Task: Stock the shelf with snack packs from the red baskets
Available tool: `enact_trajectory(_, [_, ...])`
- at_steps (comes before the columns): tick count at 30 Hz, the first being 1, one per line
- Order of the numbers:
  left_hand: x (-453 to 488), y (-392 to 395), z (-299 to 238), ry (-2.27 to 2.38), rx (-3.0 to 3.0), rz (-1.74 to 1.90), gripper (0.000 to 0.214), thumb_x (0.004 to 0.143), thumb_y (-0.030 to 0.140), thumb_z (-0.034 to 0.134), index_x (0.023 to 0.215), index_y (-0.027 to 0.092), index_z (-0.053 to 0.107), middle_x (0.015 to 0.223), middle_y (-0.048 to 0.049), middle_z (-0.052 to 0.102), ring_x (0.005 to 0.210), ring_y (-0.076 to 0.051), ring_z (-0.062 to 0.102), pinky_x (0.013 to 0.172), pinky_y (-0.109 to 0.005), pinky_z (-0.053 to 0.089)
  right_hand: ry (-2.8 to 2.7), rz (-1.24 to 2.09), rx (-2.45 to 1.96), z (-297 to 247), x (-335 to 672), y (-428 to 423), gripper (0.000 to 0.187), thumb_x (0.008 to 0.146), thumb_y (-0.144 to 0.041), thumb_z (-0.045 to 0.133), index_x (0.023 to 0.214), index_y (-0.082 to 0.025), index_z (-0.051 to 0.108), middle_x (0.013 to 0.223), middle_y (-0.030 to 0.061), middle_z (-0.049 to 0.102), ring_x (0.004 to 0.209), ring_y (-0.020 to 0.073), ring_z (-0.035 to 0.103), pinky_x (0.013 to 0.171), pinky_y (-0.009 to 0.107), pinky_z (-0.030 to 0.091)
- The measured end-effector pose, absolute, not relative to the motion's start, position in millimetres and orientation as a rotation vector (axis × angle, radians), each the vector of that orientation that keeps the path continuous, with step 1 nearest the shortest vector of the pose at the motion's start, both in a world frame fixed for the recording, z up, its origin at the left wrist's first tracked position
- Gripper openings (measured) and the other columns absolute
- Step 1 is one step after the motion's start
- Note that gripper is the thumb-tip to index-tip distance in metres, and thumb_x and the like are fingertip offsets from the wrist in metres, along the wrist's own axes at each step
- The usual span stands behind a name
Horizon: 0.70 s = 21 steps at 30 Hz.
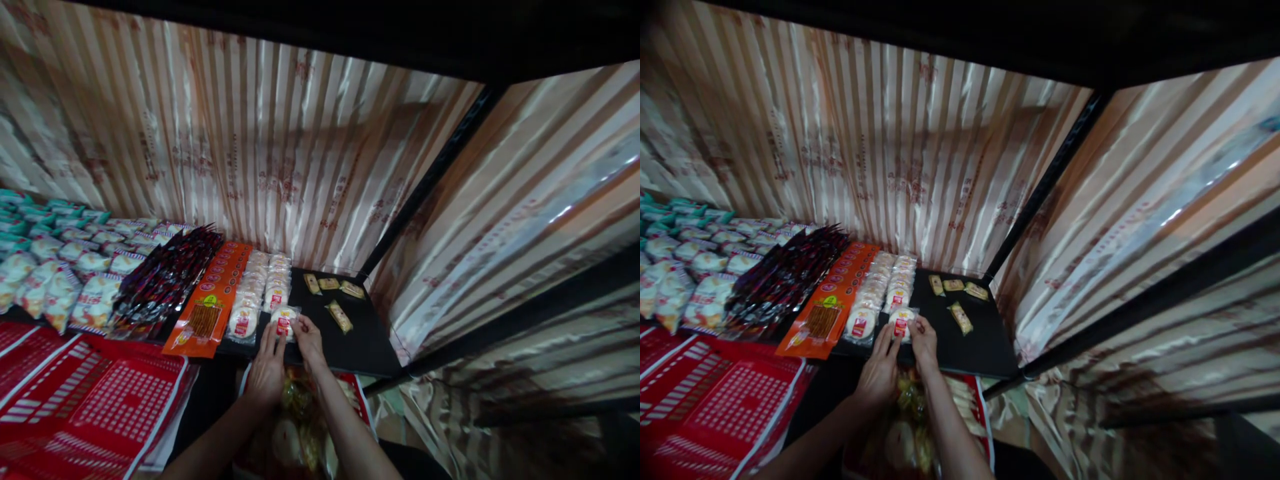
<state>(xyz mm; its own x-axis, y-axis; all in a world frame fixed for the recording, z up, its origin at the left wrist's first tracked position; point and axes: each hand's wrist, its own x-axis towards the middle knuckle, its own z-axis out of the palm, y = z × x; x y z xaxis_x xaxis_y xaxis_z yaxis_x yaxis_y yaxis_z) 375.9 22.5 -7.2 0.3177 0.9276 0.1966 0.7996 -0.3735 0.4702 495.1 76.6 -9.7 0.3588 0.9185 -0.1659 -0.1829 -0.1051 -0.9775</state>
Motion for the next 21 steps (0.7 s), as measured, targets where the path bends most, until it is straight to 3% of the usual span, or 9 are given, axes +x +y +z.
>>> enact_trajectory(4, [376.8,40.4,-14.4,1.607,2.315,0.619,0.064,0.070,-0.001,0.035,0.134,0.005,0.037,0.147,-0.0193,0.021,0.137,-0.028,0.014,0.108,-0.040,0.029,-0.746,1.084,-1.334,-12.4,485.9,95.6,0.040,0.052,-0.042,0.071,0.081,-0.015,0.064,0.064,-0.0011,0.063,0.055,0.0114,0.053,0.054,0.022,0.042])
enact_trajectory(13, [376.3,63.0,-42.4,1.721,2.471,0.636,0.055,0.075,0.001,0.033,0.130,0.002,0.042,0.141,-0.0199,0.035,0.133,-0.028,0.026,0.104,-0.039,0.036,-0.844,0.998,-1.376,-21.4,477.0,118.2,0.036,0.060,-0.040,0.064,0.087,-0.017,0.064,0.074,0.0012,0.066,0.065,0.0147,0.059,0.061,0.025,0.047])
enact_trajectory(21, [377.1,70.0,-64.5,1.748,2.601,0.830,0.054,0.077,0.002,0.033,0.129,0.007,0.044,0.137,-0.0175,0.043,0.131,-0.026,0.033,0.101,-0.042,0.039,-1.095,0.620,-1.638,-35.2,479.3,118.9,0.041,0.068,-0.031,0.058,0.107,-0.016,0.061,0.092,0.0069,0.064,0.079,0.0169,0.061,0.077,0.029,0.049])
